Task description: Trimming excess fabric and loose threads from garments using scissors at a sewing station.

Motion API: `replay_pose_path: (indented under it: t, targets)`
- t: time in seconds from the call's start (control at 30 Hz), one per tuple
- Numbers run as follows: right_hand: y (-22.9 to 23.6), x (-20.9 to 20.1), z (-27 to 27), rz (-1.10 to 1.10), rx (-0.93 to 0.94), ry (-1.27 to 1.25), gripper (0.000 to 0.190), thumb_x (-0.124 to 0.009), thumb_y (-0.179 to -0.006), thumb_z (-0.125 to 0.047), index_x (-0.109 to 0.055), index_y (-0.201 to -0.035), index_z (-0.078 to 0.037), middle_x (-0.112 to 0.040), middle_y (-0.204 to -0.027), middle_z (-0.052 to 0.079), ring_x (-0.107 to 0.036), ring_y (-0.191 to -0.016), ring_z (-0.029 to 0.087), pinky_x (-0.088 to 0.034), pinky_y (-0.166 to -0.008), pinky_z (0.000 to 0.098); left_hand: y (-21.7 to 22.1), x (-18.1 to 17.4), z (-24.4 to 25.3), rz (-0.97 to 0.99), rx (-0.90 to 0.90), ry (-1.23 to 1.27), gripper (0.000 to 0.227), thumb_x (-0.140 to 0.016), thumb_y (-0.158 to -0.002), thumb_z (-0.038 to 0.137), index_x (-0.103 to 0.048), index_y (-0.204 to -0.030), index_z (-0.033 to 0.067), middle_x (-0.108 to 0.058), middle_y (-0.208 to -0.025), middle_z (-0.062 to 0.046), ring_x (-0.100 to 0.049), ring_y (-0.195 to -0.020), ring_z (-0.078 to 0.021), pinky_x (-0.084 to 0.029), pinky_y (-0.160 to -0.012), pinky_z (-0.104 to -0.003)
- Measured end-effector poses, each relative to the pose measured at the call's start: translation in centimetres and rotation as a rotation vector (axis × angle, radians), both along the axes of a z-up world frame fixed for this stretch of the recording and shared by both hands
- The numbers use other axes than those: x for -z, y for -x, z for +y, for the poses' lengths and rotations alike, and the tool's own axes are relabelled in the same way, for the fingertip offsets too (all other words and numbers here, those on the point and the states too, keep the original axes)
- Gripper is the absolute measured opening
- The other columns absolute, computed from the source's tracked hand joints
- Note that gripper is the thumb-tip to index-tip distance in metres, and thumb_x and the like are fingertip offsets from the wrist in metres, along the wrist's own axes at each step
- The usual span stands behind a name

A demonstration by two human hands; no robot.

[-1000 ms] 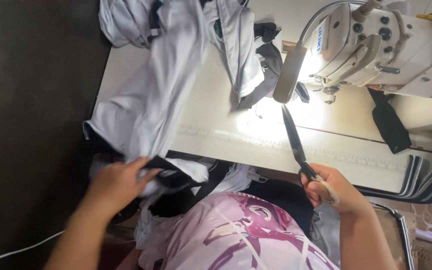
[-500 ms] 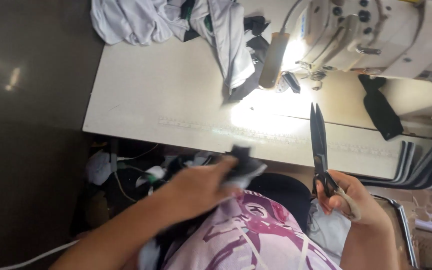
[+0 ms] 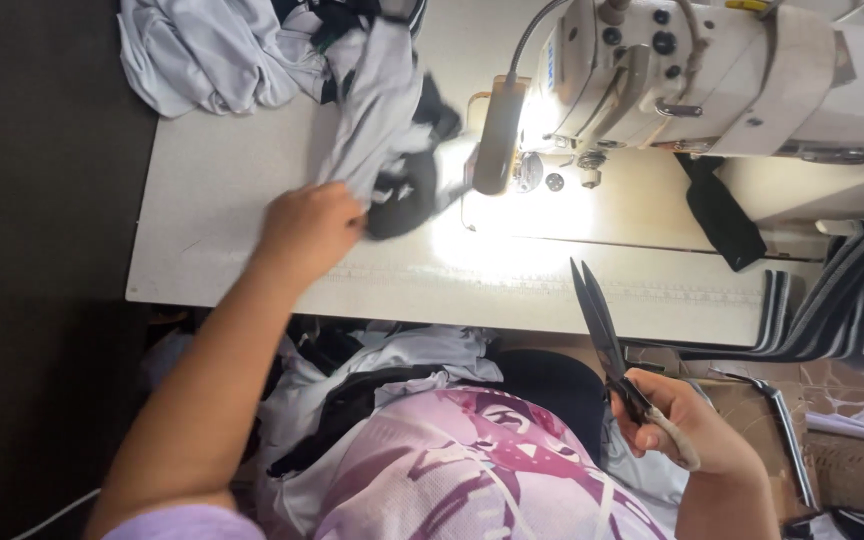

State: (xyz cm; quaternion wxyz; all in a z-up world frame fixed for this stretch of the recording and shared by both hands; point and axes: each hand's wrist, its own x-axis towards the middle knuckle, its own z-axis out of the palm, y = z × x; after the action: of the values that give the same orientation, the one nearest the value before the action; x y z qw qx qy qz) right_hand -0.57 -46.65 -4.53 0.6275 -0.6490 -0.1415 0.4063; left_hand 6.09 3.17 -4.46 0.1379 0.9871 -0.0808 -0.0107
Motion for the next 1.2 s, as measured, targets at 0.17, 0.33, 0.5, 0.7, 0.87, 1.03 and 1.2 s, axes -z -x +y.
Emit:
replay_pose_path:
  t: [0.17,0.33,0.5,0.7,0.87,1.03,1.2]
  targets:
    - [-1.4,1.4,2.3,-0.021,-0.032,0.002,0.069,-0.079,-0.074,-0.067,-0.063,-0.089,-0.001,-0.057,-0.06,0.006,-0.056,-0.05,0.014,-0.049,-0.048,0.0293,6.1,-6.3,2.0,0.249,-0.253,-0.113,0.034,-0.064,-0.078,0.027,-0.075,-0.11,0.0267,-0.071,-0.122,0.001,-0.067,-0.106,-0.0287,-0.043,-0.097,-0.05]
    - [-2.5,-0.2,6.8,-0.038,-0.136,-0.005,0.067,-0.077,-0.073,-0.069,-0.059,-0.086,-0.006,-0.059,-0.061,0.004,-0.054,-0.051,0.012,-0.045,-0.046,0.0248,5.4,-1.4,-2.4,0.212,-0.334,-0.065,0.035,-0.062,-0.094,0.047,-0.069,-0.104,0.014,-0.071,-0.099,-0.004,-0.069,-0.086,-0.0303,-0.053,-0.073,-0.047]
    - [-1.7,-1.2,8.5,-0.072,-0.183,-0.028,0.068,-0.071,-0.076,-0.076,-0.056,-0.083,-0.01,-0.053,-0.062,-0.002,-0.042,-0.054,0.009,-0.034,-0.051,0.0254,3.6,-4.0,-4.3,0.263,-0.323,0.217,0.015,-0.053,-0.1,0.027,-0.064,-0.096,0.0177,-0.067,-0.068,-0.002,-0.062,-0.059,-0.0298,-0.046,-0.057,-0.046]
    - [-1.6,-0.3,8.4,-0.169,-0.209,0.005,0.071,-0.061,-0.078,-0.083,-0.058,-0.081,-0.013,-0.057,-0.068,-0.002,-0.047,-0.059,0.01,-0.037,-0.056,0.026,2.2,-2.0,-5.9,0.108,-0.361,0.143,0.029,-0.047,-0.103,0.045,-0.045,-0.097,0.0162,-0.057,-0.053,-0.002,-0.059,-0.049,-0.0341,-0.037,-0.042,-0.047]
    - [-1.4,0.4,8.1,-0.042,-0.164,0.024,0.069,-0.07,-0.073,-0.078,-0.059,-0.083,-0.01,-0.059,-0.065,0.002,-0.055,-0.056,0.012,-0.041,-0.055,0.026,3.4,1.5,-6.7,-0.006,-0.212,-0.136,0.033,-0.076,-0.087,0.028,-0.047,-0.098,0.0175,-0.055,-0.061,0.001,-0.06,-0.048,-0.0221,-0.044,-0.036,-0.037]
    - [-1.3,0.6,8.2,-0.036,-0.162,0.037,0.071,-0.068,-0.072,-0.081,-0.059,-0.082,-0.012,-0.055,-0.067,0.0,-0.048,-0.059,0.011,-0.038,-0.056,0.026,3.8,2.2,-7.6,-0.334,-0.186,-0.363,0.029,-0.071,-0.077,0.033,-0.051,-0.093,0.0187,-0.048,-0.064,0.003,-0.052,-0.05,-0.0145,-0.04,-0.036,-0.03]
    - [-1.3,0.3,8.4,0.027,-0.135,0.015,0.07,-0.072,-0.071,-0.079,-0.059,-0.08,-0.011,-0.054,-0.067,0.0,-0.047,-0.058,0.012,-0.037,-0.056,0.0264,2.0,0.0,-6.3,-0.13,-0.101,-0.227,0.028,-0.058,-0.082,-0.007,-0.051,-0.101,0.012,-0.047,-0.056,-0.001,-0.053,-0.04,-0.0193,-0.041,-0.03,-0.035]
